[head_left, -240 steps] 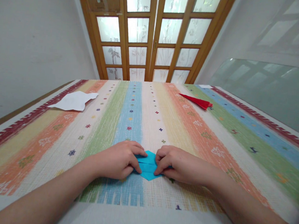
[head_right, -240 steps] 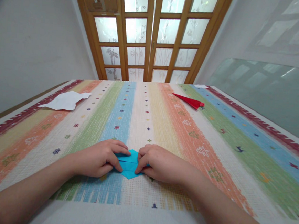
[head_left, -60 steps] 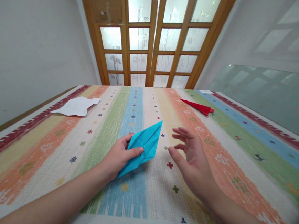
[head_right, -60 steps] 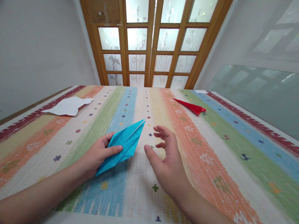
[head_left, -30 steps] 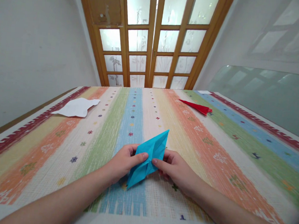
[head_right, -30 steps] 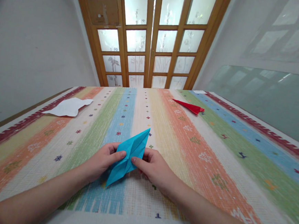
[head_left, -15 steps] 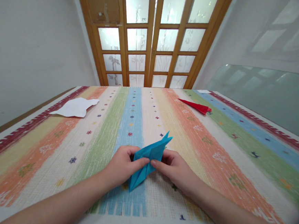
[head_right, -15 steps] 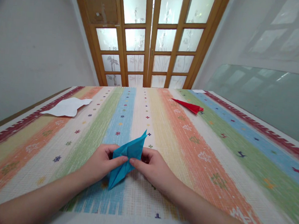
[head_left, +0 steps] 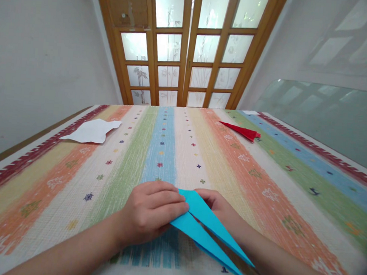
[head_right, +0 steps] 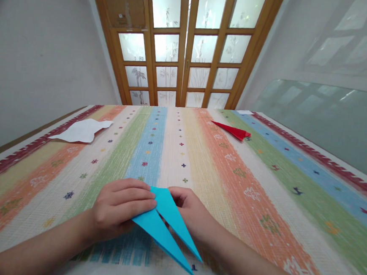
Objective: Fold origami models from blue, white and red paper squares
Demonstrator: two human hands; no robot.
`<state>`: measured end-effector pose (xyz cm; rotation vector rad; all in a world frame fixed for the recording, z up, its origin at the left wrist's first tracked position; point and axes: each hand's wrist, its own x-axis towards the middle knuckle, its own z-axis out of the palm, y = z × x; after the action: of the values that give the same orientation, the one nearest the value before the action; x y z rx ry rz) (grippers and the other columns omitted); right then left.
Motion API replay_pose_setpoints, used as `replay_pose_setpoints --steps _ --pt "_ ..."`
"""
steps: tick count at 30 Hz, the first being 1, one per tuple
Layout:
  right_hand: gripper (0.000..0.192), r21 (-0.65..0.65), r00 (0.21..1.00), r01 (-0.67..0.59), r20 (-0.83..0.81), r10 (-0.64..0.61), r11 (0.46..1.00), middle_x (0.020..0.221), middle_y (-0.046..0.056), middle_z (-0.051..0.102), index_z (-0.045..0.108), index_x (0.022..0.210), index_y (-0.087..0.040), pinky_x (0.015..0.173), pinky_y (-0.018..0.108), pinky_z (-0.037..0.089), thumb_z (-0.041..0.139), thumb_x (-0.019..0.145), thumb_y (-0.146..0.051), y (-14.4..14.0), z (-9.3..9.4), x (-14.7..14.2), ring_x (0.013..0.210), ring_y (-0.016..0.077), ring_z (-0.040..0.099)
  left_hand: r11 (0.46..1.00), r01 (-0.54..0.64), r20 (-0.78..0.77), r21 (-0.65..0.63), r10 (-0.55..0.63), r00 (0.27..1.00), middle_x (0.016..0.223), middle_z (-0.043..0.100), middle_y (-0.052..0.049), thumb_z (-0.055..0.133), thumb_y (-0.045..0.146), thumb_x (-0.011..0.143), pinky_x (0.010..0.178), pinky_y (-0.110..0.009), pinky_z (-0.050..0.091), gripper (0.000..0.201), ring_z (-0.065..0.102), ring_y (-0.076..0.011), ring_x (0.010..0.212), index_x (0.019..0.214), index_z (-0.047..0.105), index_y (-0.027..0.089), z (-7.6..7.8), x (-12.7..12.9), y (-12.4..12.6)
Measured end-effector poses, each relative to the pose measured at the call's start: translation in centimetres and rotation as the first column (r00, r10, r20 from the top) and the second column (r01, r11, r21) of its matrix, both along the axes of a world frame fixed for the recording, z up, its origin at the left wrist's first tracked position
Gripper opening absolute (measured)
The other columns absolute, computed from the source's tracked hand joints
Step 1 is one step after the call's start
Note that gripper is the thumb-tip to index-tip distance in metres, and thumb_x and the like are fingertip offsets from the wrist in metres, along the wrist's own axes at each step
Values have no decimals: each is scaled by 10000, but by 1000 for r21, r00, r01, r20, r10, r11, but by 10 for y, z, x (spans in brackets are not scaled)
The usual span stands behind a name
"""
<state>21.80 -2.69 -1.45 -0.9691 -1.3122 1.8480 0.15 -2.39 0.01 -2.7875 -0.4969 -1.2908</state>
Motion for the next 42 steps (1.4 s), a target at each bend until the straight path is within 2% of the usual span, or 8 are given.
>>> replay_pose_setpoints --steps 6,10,15,25,30,35,40,42 --pt "218 -318 964 -181 -245 104 931 738 47 710 754 808 -128 640 245 501 811 740 -327 -2 0 2 616 119 628 990 23 -125 140 -5 992 1054 771 -91 536 148 951 862 -401 589 260 688 -257 1009 1167 679 127 9 -6 -2" --pt "110 -415 932 -199 -360 41 888 712 46 709 731 749 -122 721 277 528 723 677 -204 3 -4 9 641 141 649 987 13 -190 160 18 982 1093 768 -53 535 164 958 1013 -454 511 257 669 -245 1042 1163 689 186 13 -7 -3" --pt "306 -469 929 -216 -369 33 856 943 105 752 740 961 -137 875 346 523 696 818 -404 8 -9 13 848 202 703 992 -8 -201 124 34 979 1163 744 -47 548 168 959 1129 -467 392 241 633 -228 1110 1145 691 224 11 -6 0" --pt "331 -332 955 -187 -281 92 925 954 79 760 748 1014 -138 780 273 541 846 776 -345 14 -13 16 798 156 709 989 -129 -229 70 142 963 1321 647 -93 623 214 889 1205 -572 229 345 526 -283 1276 1231 673 232 3 -4 8" --pt "346 -313 976 -150 -201 89 938 874 55 751 751 929 -129 694 230 514 906 684 -320 15 -10 14 709 124 673 987 -149 -276 66 161 948 1328 650 -102 601 216 905 1223 -596 172 365 514 -290 1301 1267 642 194 0 -3 9" --pt "325 -246 993 -95 -86 76 965 832 38 735 743 883 -143 657 218 482 871 714 -389 14 -11 14 681 113 634 988 -151 -375 29 151 914 1362 632 -97 574 209 936 1234 -611 81 386 449 -297 1382 1321 601 196 0 -4 10" --pt "276 -71 984 -123 123 131 990 744 1 670 720 883 -175 557 225 409 772 807 -435 21 -5 23 585 105 533 991 -105 -438 -80 59 897 1406 582 -161 631 597 874 1207 -673 27 658 366 -376 1436 1387 553 192 11 -3 5" --pt "247 40 950 -180 265 163 983 656 -21 594 693 800 -177 497 223 343 717 845 -418 24 -2 26 528 94 450 990 -131 -423 -56 95 901 1397 587 -170 606 612 885 1204 -676 44 647 374 -387 1429 1363 571 178 14 0 1"
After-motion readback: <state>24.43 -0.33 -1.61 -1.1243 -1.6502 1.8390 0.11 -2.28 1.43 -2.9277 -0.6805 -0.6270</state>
